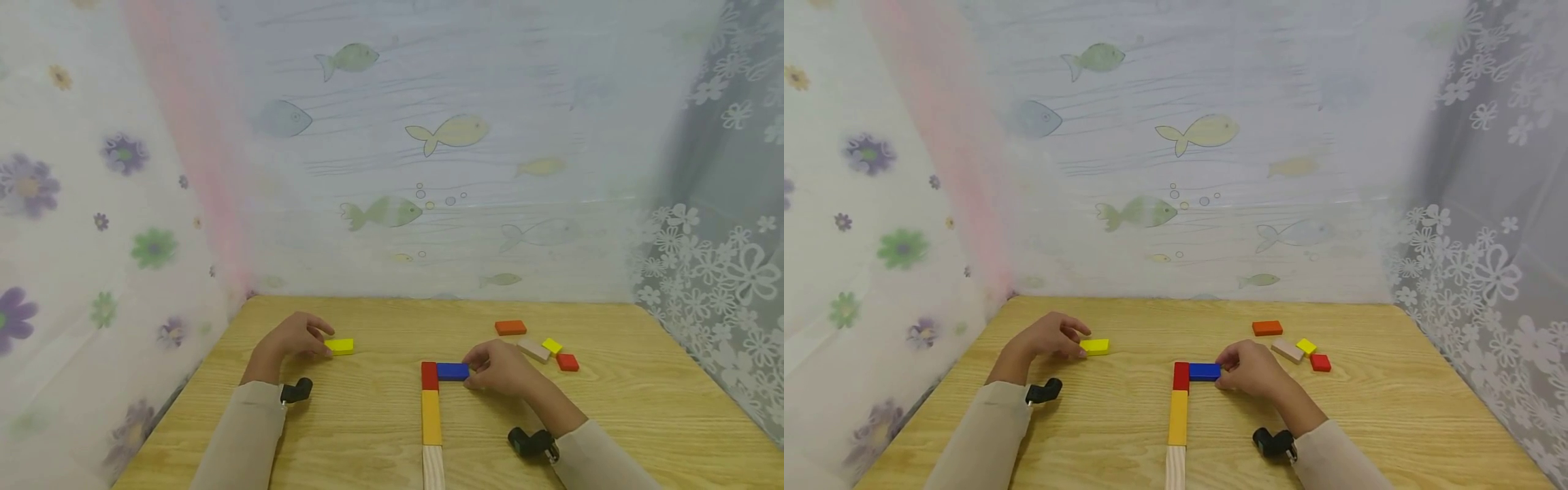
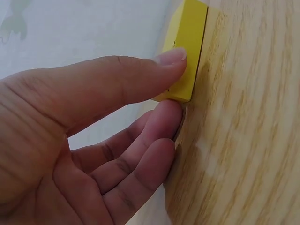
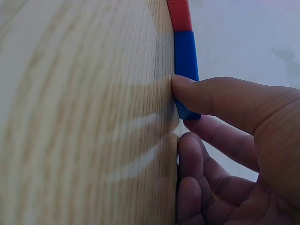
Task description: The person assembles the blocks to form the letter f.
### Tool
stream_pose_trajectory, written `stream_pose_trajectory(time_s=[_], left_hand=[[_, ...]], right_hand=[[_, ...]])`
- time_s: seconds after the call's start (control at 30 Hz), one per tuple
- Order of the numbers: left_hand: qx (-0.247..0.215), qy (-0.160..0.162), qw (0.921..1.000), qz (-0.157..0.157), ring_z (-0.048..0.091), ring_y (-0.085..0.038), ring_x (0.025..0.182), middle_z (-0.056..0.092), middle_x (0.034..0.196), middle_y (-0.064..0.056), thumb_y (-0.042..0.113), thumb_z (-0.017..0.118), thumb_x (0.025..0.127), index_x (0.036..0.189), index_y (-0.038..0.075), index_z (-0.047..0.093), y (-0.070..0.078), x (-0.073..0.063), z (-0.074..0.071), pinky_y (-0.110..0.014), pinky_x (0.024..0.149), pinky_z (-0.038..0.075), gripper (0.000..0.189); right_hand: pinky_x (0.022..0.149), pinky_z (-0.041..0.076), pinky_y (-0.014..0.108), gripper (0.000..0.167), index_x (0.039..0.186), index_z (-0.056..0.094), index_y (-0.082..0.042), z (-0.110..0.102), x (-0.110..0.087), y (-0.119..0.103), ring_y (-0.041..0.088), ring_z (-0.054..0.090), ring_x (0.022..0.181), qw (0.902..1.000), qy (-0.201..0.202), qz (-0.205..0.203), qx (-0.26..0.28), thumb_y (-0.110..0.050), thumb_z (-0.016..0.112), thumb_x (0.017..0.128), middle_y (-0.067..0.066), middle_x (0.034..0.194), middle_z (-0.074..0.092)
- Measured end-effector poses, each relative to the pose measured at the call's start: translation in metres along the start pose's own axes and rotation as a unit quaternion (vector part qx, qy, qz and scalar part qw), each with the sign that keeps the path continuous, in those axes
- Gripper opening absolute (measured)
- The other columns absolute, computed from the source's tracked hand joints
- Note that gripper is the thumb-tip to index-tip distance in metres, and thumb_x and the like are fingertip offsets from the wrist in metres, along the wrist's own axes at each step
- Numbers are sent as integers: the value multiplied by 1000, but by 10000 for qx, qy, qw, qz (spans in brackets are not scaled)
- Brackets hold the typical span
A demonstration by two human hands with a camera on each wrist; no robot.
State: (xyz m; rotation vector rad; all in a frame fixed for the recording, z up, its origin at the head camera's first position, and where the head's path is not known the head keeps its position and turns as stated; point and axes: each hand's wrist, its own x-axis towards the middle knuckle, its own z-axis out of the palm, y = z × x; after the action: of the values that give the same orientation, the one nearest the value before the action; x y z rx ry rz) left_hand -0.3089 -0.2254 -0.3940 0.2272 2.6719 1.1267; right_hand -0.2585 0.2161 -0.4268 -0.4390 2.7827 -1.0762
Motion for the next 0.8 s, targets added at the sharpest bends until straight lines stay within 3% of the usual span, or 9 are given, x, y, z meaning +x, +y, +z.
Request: stream_pose_trajectory(time_s=[0.23, 0.43, 0.8], left_hand=[[269, 98, 9996, -56, 66, -20, 94, 73, 110, -9, 13, 92, 76, 116, 8, 78, -1, 2, 1, -35, 82, 59, 42], [160, 42, 9998, -75, 68, -19, 93, 75, 110, -10, 10, 90, 77, 114, 4, 78, 0, -1, 2, -34, 81, 60, 39], [237, 70, 9997, -82, 68, -17, 90, 76, 106, -4, 9, 90, 77, 110, 8, 79, -1, 1, 2, -34, 81, 61, 35]], right_hand=[[80, 58, 35, 29, 102, 79, -17, 0, 0, 0, 12, 65, 89, 10000, 9, 16, -22, -21, 92, 77, -4, 95, 71], [80, 58, 34, 30, 102, 78, -17, 0, 0, 0, 13, 64, 88, 10000, 20, 52, 0, -21, 92, 76, -4, 94, 71], [80, 57, 34, 30, 103, 78, -16, 0, 0, 0, 12, 65, 89, 10000, 11, 8, 33, -21, 92, 76, -4, 94, 71]])
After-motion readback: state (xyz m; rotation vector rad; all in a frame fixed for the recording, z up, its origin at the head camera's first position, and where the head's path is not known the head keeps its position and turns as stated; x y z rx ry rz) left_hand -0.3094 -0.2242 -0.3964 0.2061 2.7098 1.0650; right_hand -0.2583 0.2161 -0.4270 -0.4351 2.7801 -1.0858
